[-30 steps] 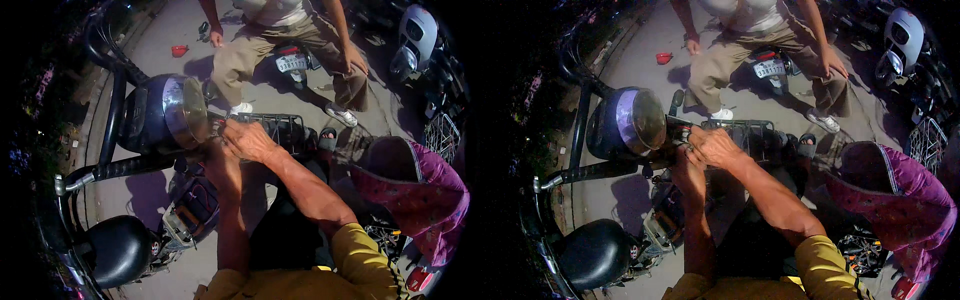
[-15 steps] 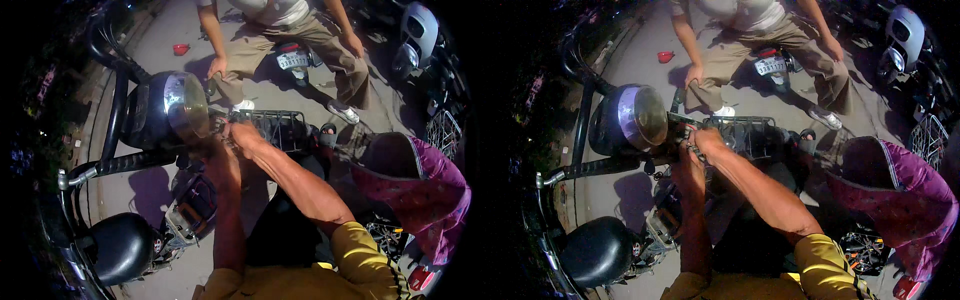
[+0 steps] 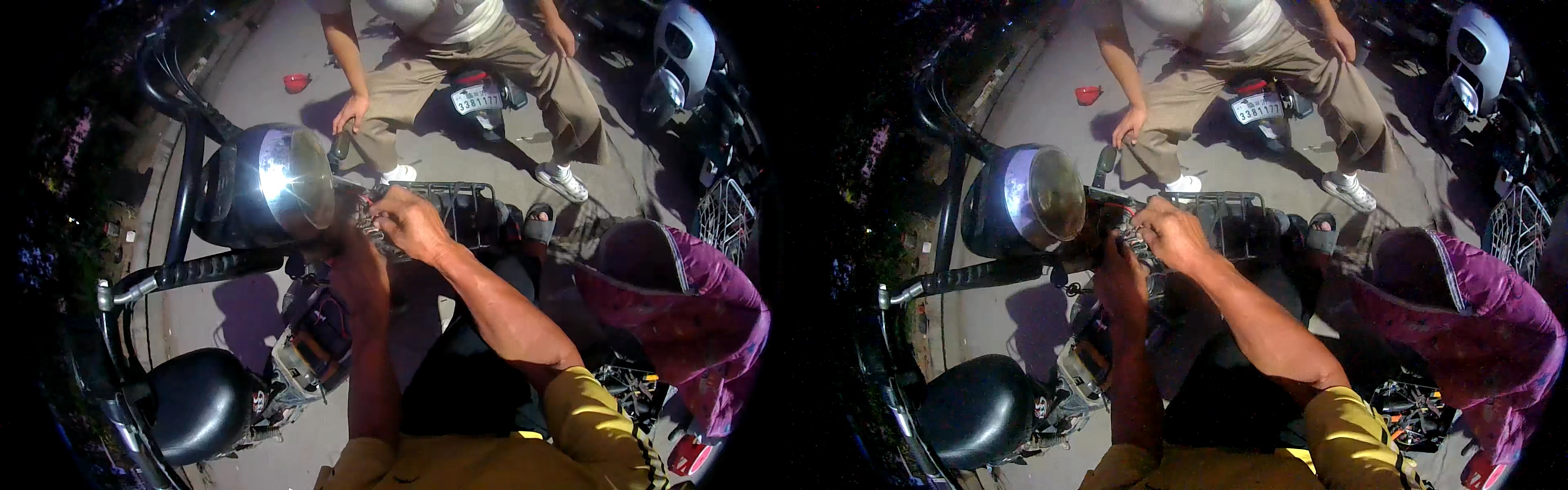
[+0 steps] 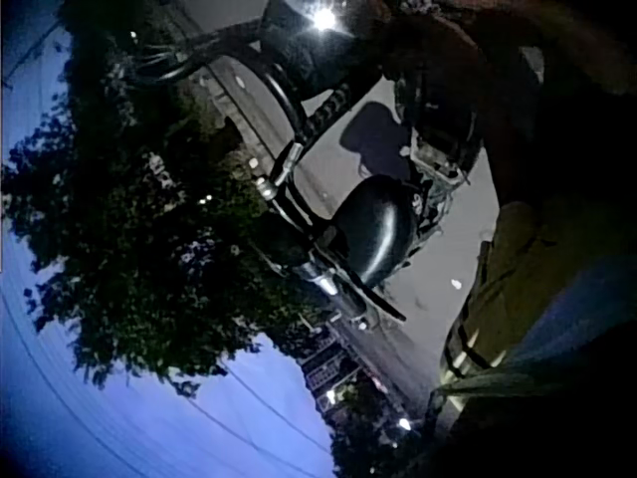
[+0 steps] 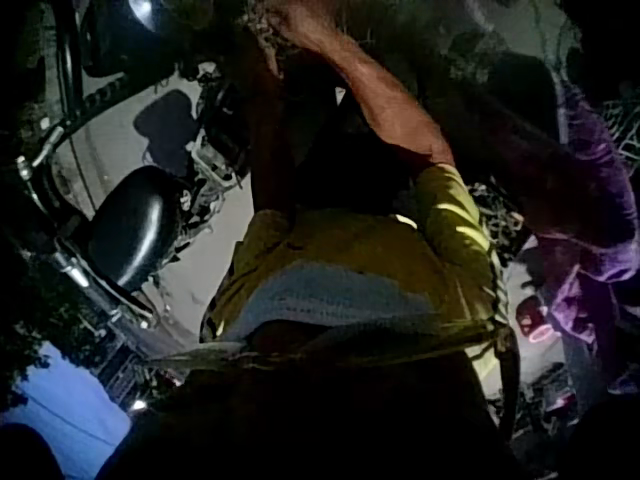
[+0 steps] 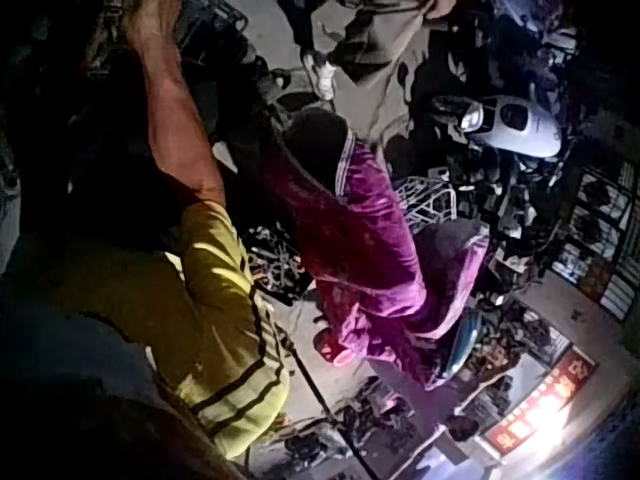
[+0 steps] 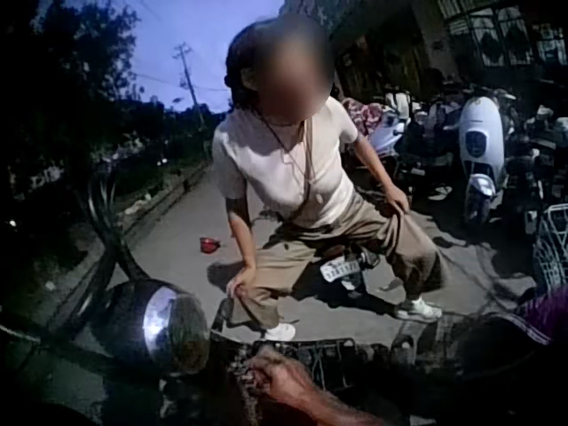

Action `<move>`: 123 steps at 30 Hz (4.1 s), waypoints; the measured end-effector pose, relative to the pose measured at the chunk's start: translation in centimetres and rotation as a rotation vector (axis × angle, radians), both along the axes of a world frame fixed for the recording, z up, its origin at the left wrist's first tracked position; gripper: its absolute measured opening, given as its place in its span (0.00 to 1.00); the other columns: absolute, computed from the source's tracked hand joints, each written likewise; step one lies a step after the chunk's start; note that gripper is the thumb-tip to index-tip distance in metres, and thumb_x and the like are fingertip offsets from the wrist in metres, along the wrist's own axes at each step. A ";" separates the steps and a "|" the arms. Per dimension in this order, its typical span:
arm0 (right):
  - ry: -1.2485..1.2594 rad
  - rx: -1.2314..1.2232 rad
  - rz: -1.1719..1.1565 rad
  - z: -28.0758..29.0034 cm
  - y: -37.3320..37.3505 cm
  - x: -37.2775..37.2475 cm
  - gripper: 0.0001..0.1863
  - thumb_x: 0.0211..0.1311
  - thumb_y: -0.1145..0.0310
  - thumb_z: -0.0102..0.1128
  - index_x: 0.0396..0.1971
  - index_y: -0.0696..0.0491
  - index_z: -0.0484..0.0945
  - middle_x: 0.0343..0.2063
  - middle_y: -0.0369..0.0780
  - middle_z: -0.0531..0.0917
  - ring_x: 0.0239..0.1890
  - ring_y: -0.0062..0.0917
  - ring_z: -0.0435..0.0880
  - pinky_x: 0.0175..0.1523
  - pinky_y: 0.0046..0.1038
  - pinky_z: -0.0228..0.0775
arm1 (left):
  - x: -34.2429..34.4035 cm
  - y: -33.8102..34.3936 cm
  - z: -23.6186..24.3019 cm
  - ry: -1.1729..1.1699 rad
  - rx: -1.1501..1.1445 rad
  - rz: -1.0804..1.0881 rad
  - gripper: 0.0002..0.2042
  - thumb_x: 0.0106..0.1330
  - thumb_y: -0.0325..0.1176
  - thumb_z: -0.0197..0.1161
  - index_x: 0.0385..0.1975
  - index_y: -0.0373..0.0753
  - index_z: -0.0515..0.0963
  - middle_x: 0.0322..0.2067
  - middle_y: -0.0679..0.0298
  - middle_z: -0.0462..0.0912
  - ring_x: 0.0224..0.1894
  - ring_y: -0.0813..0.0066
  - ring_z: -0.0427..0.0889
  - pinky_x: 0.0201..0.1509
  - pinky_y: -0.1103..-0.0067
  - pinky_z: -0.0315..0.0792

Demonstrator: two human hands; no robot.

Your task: The person repairs a motorcycle by manipulating wires and applying tape to them.

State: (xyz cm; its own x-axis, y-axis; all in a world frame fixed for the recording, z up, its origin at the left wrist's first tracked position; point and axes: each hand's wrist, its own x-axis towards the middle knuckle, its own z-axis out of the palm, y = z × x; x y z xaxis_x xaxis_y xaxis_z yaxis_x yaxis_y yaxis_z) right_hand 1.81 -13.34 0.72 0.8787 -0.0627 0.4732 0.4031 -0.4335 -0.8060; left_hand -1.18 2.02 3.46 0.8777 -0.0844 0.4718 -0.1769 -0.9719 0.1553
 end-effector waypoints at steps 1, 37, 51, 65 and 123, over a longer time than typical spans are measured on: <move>-0.047 -0.070 -0.011 0.1 0.0 0.0 0.12 0.64 0.74 0.72 0.47 0.51 0.89 0.42 0.40 0.84 0.44 0.41 0.89 0.48 0.39 0.82 | 0.0 0.0 0.1 0.031 -0.014 0.014 0.18 0.80 0.40 0.63 0.66 0.48 0.79 0.39 0.45 0.91 0.35 0.42 0.91 0.39 0.54 0.84; 0.248 0.595 -0.056 -2.9 4.3 0.3 0.08 0.64 0.68 0.76 0.39 0.55 0.90 0.36 0.42 0.80 0.39 0.36 0.85 0.46 0.37 0.78 | -2.6 0.0 3.9 0.319 -0.114 0.046 0.19 0.83 0.44 0.58 0.68 0.45 0.77 0.43 0.44 0.91 0.41 0.41 0.92 0.44 0.54 0.84; 0.252 0.337 -0.174 -2.1 3.5 -1.9 0.13 0.63 0.67 0.72 0.47 0.48 0.89 0.49 0.46 0.85 0.55 0.45 0.86 0.61 0.41 0.79 | -6.2 1.4 11.4 0.141 -0.271 -0.345 0.09 0.77 0.29 0.64 0.53 0.37 0.84 0.46 0.51 0.88 0.47 0.44 0.87 0.52 0.57 0.80; -0.022 0.348 -0.185 -5.4 4.1 -1.6 0.12 0.63 0.66 0.68 0.46 0.44 0.88 0.41 0.47 0.84 0.49 0.50 0.85 0.51 0.49 0.79 | 0.6 -1.6 11.3 0.186 0.619 -0.446 0.13 0.73 0.34 0.55 0.41 0.37 0.87 0.41 0.45 0.90 0.46 0.41 0.89 0.48 0.51 0.81; -0.739 0.772 -0.289 19.0 1.0 -16.5 0.21 0.83 0.59 0.54 0.64 0.58 0.76 0.57 0.50 0.78 0.57 0.41 0.80 0.66 0.40 0.70 | 6.4 -3.3 9.3 0.560 0.761 -0.350 0.10 0.64 0.35 0.67 0.34 0.36 0.90 0.38 0.43 0.92 0.44 0.47 0.94 0.44 0.61 0.86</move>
State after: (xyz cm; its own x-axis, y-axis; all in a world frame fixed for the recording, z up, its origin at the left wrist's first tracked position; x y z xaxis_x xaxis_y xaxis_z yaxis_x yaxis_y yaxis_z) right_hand -14.70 -12.30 19.73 0.3002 -0.7241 0.6210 0.8614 -0.0738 -0.5025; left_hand 5.17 -1.24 12.74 0.8246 -0.4869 -0.2880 -0.5631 -0.7547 -0.3366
